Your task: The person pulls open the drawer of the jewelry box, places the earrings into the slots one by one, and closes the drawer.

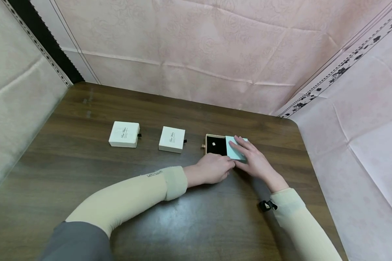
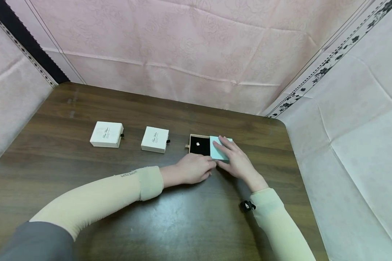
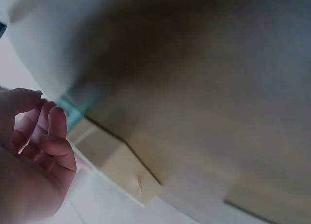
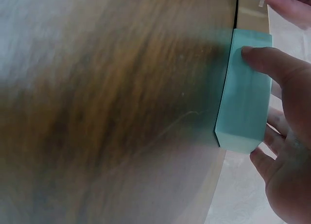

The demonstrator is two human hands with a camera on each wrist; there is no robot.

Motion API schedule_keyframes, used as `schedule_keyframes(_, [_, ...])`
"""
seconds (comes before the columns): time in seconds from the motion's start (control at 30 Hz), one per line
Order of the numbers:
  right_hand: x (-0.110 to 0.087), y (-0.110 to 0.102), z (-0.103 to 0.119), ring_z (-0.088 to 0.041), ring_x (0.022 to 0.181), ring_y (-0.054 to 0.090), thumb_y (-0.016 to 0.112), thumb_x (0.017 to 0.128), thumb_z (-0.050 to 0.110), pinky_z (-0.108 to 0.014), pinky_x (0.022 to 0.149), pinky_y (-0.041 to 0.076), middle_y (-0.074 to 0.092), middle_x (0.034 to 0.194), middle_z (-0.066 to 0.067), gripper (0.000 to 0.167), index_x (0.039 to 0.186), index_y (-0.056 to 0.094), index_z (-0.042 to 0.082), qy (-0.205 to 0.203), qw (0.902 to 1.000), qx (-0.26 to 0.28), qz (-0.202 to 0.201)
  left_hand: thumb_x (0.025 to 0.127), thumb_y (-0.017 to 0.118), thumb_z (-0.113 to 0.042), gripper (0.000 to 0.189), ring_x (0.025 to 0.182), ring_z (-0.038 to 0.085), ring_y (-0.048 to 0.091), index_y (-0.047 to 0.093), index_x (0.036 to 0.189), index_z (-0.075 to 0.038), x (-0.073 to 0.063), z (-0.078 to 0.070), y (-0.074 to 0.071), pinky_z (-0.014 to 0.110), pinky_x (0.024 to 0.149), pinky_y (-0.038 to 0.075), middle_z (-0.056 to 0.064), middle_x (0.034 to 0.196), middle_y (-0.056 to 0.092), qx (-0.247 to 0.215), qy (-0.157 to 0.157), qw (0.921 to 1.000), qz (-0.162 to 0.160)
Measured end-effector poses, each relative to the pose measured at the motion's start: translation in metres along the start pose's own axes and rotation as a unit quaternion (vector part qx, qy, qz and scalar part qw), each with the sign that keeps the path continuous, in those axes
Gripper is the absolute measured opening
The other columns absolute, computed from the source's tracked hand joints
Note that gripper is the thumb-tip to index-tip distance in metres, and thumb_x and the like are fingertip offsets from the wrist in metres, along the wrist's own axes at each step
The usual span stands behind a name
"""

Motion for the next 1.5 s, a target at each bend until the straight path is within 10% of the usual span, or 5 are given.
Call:
schedule_keyframes(0.4, [0.000,0.000,-0.003,-0.041,0.158,0.033,0.084,0.094,0.020,-0.062,0.125,0.032,0.038,0.170,-0.018,0.076,0.162,0.050,0.015,0.003,1.0000,-0.001,0.003,0.104,0.067,-0.018,0.015,0.074,0.013,0.058,0.064,0.089,-0.018,0.002,0.048,-0.038,0.030,0.061,0.047,-0.005,0.085,0.062,-0.119,-0.088,0.9888,-0.020])
schedule_keyframes(0.73, [-0.001,-0.001,-0.003,-0.040,0.158,0.032,0.083,0.095,0.021,-0.062,0.125,0.032,0.037,0.171,-0.018,0.076,0.162,0.049,0.015,0.004,1.0000,-0.008,0.002,0.107,0.066,-0.022,0.014,0.072,0.015,0.060,0.070,0.095,-0.014,0.005,0.082,-0.046,0.030,0.069,0.050,-0.001,0.084,0.067,-0.243,-0.161,0.9566,-0.003])
schedule_keyframes(1.07, [0.000,-0.001,-0.002,-0.039,0.158,0.033,0.084,0.095,0.022,-0.060,0.126,0.031,0.038,0.171,-0.016,0.075,0.162,0.050,0.015,-0.001,1.0000,-0.008,0.000,0.107,0.065,-0.023,0.021,0.075,0.014,0.058,0.069,0.089,-0.013,0.018,0.089,-0.046,0.030,0.068,0.049,-0.002,0.082,0.064,-0.237,-0.186,0.9531,0.028])
schedule_keyframes(1.5, [0.001,0.001,-0.001,-0.039,0.158,0.033,0.084,0.094,0.021,-0.062,0.124,0.033,0.038,0.171,-0.016,0.076,0.162,0.050,0.015,0.000,1.0000,-0.008,-0.002,0.109,0.055,-0.020,0.028,0.054,0.013,0.057,0.065,0.084,-0.012,0.043,0.094,-0.037,0.029,0.055,0.053,-0.001,0.067,0.057,-0.216,-0.205,0.9436,0.145])
Point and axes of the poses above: each hand's wrist, its own x-axis towards the middle knuckle, its own y-axis out of the palm, z = x × y, the point moved 5 cm from there along x, towards the middle knuckle
